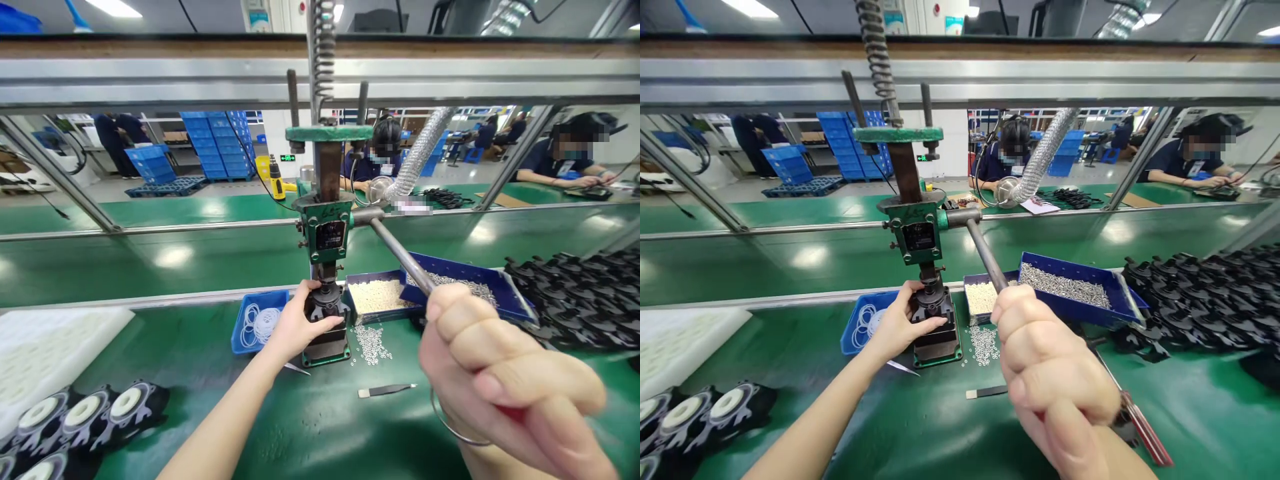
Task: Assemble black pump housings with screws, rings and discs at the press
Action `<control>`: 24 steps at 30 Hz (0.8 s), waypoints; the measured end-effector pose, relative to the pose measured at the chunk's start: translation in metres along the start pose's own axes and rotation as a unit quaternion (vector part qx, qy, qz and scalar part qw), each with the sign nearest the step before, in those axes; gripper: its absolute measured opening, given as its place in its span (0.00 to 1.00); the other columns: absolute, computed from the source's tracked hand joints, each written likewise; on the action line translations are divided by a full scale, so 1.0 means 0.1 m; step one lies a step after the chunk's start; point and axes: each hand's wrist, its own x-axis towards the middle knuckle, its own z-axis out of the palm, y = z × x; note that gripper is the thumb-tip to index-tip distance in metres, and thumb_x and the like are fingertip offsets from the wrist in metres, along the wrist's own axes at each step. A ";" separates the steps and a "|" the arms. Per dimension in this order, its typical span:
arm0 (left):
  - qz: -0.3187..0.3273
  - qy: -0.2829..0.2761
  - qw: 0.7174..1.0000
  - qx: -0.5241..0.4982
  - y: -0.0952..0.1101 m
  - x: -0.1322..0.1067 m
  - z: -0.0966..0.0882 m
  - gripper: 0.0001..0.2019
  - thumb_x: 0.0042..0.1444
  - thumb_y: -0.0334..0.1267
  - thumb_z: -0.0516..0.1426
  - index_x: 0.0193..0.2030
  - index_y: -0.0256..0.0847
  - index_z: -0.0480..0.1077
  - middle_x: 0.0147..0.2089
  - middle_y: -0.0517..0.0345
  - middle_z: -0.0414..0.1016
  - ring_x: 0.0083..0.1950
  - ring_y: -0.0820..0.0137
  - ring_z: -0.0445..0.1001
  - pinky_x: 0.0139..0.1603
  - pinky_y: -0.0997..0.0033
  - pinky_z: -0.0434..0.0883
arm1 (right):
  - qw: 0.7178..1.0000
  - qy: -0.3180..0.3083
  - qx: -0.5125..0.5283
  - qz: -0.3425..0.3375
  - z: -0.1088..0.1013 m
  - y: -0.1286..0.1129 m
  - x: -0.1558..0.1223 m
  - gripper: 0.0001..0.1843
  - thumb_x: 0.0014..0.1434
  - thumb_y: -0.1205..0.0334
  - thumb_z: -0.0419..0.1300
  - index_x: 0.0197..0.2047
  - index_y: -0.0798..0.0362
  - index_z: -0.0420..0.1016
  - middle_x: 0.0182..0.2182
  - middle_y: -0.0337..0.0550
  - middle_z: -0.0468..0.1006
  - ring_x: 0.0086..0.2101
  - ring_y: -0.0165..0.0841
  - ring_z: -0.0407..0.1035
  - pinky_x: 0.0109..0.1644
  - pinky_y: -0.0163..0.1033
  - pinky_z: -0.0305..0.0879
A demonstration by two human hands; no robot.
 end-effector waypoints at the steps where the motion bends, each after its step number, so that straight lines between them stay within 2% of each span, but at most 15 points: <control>1: 0.005 0.004 1.000 0.003 -0.01 0.01 0.00 0.31 0.47 0.46 0.69 0.55 0.46 0.61 0.50 0.53 0.78 0.50 0.60 0.79 0.54 0.58 0.74 | 0.999 0.030 0.018 -0.032 0.04 0.03 0.05 0.16 0.68 0.57 0.51 0.28 0.51 0.65 0.18 0.35 0.60 0.21 0.30 0.57 0.34 0.49 0.62; 4: 0.021 0.016 0.999 0.020 -0.01 0.06 0.00 0.31 0.46 0.46 0.69 0.54 0.45 0.61 0.51 0.52 0.77 0.50 0.60 0.79 0.54 0.58 0.74 | 0.991 0.044 0.065 -0.108 0.11 0.06 0.32 0.16 0.66 0.59 0.53 0.26 0.52 0.67 0.16 0.33 0.58 0.17 0.27 0.52 0.27 0.43 0.57; 6: 0.032 0.027 0.998 0.038 0.01 0.05 0.00 0.31 0.46 0.46 0.69 0.54 0.45 0.61 0.51 0.52 0.77 0.50 0.60 0.79 0.54 0.57 0.74 | 0.992 0.032 0.062 -0.106 0.10 0.03 0.59 0.19 0.68 0.52 0.52 0.27 0.50 0.69 0.16 0.34 0.59 0.16 0.28 0.53 0.24 0.42 0.57; 7: 0.039 0.033 0.997 0.049 0.02 0.01 -0.01 0.31 0.46 0.47 0.69 0.54 0.45 0.62 0.51 0.52 0.76 0.50 0.60 0.79 0.54 0.57 0.74 | 0.995 0.031 0.041 -0.085 0.08 0.00 0.74 0.20 0.69 0.48 0.50 0.29 0.48 0.71 0.17 0.36 0.62 0.17 0.30 0.57 0.25 0.43 0.60; 8: 0.048 0.037 0.996 0.062 0.03 -0.06 -0.01 0.30 0.47 0.47 0.69 0.54 0.45 0.62 0.52 0.52 0.76 0.51 0.60 0.79 0.54 0.57 0.74 | 0.998 0.035 0.011 -0.058 0.05 -0.02 0.87 0.21 0.70 0.45 0.48 0.33 0.46 0.73 0.21 0.39 0.68 0.20 0.33 0.64 0.28 0.44 0.64; 10: 0.069 0.042 0.993 0.092 0.01 -0.30 -0.01 0.29 0.48 0.47 0.68 0.54 0.46 0.63 0.54 0.52 0.75 0.54 0.59 0.77 0.56 0.56 0.74 | 0.996 0.043 -0.072 -0.008 -0.06 -0.01 1.10 0.19 0.71 0.43 0.46 0.47 0.43 0.73 0.35 0.44 0.77 0.34 0.37 0.74 0.38 0.44 0.70; 12: 0.085 0.029 0.989 0.119 -0.07 -0.63 0.03 0.28 0.49 0.46 0.67 0.55 0.47 0.65 0.58 0.50 0.74 0.59 0.56 0.75 0.61 0.53 0.71 | 0.983 0.000 -0.184 0.024 -0.22 0.12 1.20 0.17 0.71 0.47 0.49 0.53 0.45 0.71 0.48 0.45 0.78 0.47 0.37 0.74 0.48 0.44 0.70; 13: 0.082 0.023 0.989 0.122 -0.13 -0.80 0.07 0.27 0.49 0.46 0.67 0.54 0.47 0.66 0.59 0.49 0.74 0.61 0.55 0.74 0.63 0.50 0.69 | 0.962 -0.060 -0.260 0.054 -0.33 0.23 1.20 0.17 0.70 0.48 0.51 0.52 0.48 0.72 0.50 0.46 0.77 0.49 0.38 0.73 0.50 0.43 0.68; 14: 0.069 0.016 0.990 0.119 -0.21 -0.97 0.12 0.26 0.48 0.46 0.67 0.53 0.47 0.67 0.59 0.49 0.75 0.61 0.53 0.74 0.64 0.48 0.69 | 0.924 -0.136 -0.342 0.099 -0.44 0.37 1.17 0.17 0.70 0.50 0.52 0.49 0.51 0.75 0.48 0.47 0.78 0.48 0.38 0.73 0.51 0.43 0.67; 15: 0.049 0.008 0.993 0.111 -0.29 -1.13 0.19 0.26 0.46 0.47 0.68 0.51 0.46 0.69 0.57 0.48 0.77 0.60 0.52 0.75 0.64 0.46 0.69 | 0.862 -0.222 -0.424 0.166 -0.57 0.54 1.10 0.18 0.71 0.51 0.51 0.45 0.54 0.77 0.44 0.48 0.80 0.46 0.37 0.74 0.50 0.43 0.67; 16: 0.023 0.011 0.995 0.097 -0.37 -1.26 0.27 0.26 0.46 0.47 0.68 0.51 0.46 0.70 0.57 0.47 0.77 0.60 0.51 0.75 0.64 0.45 0.68 | 0.771 -0.323 -0.487 0.254 -0.69 0.71 1.01 0.19 0.71 0.53 0.50 0.43 0.55 0.78 0.42 0.49 0.81 0.43 0.37 0.74 0.48 0.41 0.67; 18: -0.006 -0.014 0.998 0.068 -0.50 -1.44 0.42 0.25 0.44 0.46 0.68 0.49 0.45 0.72 0.56 0.46 0.78 0.60 0.51 0.75 0.64 0.46 0.68 | 0.693 -0.386 -0.513 0.329 -0.91 1.06 0.78 0.15 0.66 0.57 0.59 0.35 0.59 0.80 0.34 0.52 0.81 0.36 0.37 0.75 0.41 0.40 0.68; 19: -0.017 -0.026 0.998 0.057 -0.55 -1.48 0.50 0.24 0.43 0.45 0.67 0.49 0.45 0.73 0.56 0.45 0.78 0.60 0.51 0.75 0.64 0.47 0.68 | 0.664 -0.404 -0.521 0.354 -1.00 1.21 0.66 0.13 0.64 0.58 0.62 0.34 0.60 0.79 0.33 0.52 0.80 0.35 0.36 0.75 0.40 0.39 0.69; 21: -0.020 -0.042 0.998 0.046 -0.59 -1.52 0.60 0.24 0.42 0.44 0.67 0.48 0.45 0.73 0.57 0.43 0.77 0.60 0.51 0.75 0.63 0.49 0.69 | 0.629 -0.426 -0.528 0.380 -1.14 1.45 0.45 0.11 0.65 0.57 0.62 0.42 0.58 0.77 0.39 0.48 0.79 0.38 0.34 0.75 0.43 0.40 0.72; 24: 0.024 -0.034 0.998 0.038 -0.59 -1.49 0.67 0.24 0.43 0.46 0.66 0.49 0.45 0.73 0.60 0.40 0.74 0.61 0.50 0.74 0.62 0.49 0.70 | 0.612 -0.446 -0.526 0.386 -1.28 1.66 0.24 0.15 0.67 0.56 0.60 0.52 0.56 0.73 0.49 0.47 0.76 0.45 0.36 0.74 0.49 0.46 0.74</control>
